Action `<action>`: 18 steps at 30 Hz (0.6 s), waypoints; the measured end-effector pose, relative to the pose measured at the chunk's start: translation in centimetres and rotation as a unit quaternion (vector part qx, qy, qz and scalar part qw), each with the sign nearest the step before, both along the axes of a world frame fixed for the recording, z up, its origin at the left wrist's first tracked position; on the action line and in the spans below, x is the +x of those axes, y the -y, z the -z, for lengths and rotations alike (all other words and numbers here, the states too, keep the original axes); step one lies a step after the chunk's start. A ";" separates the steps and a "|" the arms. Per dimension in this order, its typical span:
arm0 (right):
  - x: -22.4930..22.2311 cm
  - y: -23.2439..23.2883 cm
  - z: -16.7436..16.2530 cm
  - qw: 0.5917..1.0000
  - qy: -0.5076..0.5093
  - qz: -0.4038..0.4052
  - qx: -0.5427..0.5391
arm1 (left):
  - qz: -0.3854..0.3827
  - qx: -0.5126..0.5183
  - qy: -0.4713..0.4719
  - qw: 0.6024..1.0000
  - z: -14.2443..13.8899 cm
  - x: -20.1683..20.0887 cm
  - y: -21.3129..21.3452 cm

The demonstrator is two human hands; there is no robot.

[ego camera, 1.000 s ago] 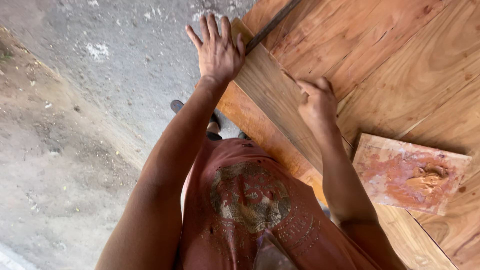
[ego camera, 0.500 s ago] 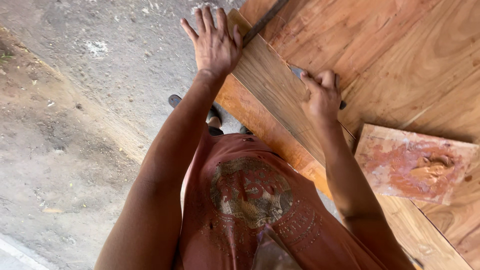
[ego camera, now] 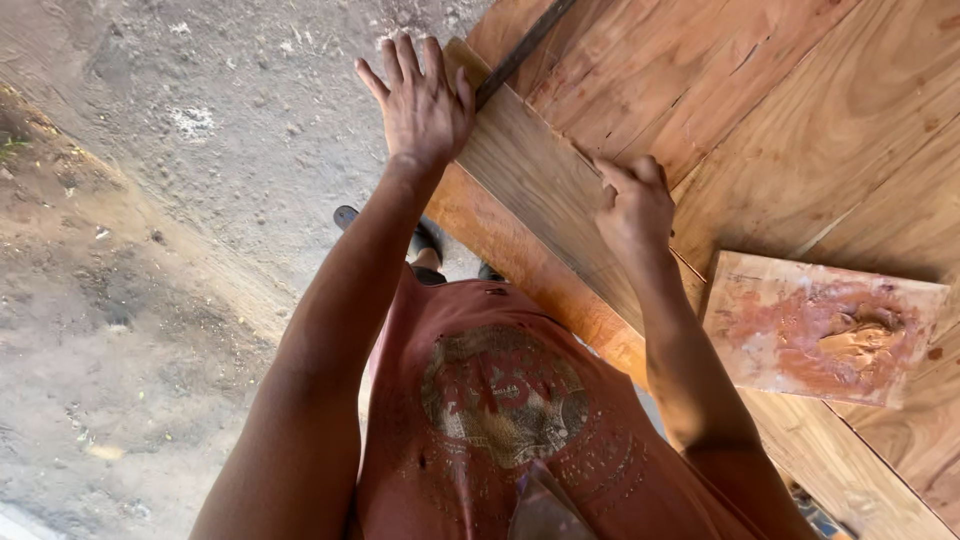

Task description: The person applies wood filler to cracks and gaps in a wooden furniture panel. They scoop filler from a board with a small putty knife and press it into seams along the panel, working along the frame and panel joints.

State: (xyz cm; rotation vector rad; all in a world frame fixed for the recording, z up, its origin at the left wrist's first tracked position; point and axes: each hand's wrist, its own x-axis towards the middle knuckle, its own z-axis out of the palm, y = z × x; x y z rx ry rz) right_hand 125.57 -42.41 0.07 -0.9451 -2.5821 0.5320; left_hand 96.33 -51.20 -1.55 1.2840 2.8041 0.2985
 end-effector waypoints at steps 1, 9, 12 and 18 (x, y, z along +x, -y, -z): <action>-0.2 -0.1 0.1 1.000 -0.007 0.002 0.004 | 0.001 -0.008 0.007 1.000 -0.2 0.2 0.1; -1.5 -0.5 1.2 1.000 0.025 0.016 -0.005 | -0.009 -0.019 0.024 0.999 -1.1 0.2 -0.2; -1.9 -0.7 1.1 1.000 0.021 0.005 0.010 | -0.012 -0.023 0.031 0.999 -1.0 0.3 -0.2; -2.2 -0.5 0.2 1.000 0.020 -0.011 0.019 | -0.008 -0.035 0.023 0.999 -1.1 0.2 -0.2</action>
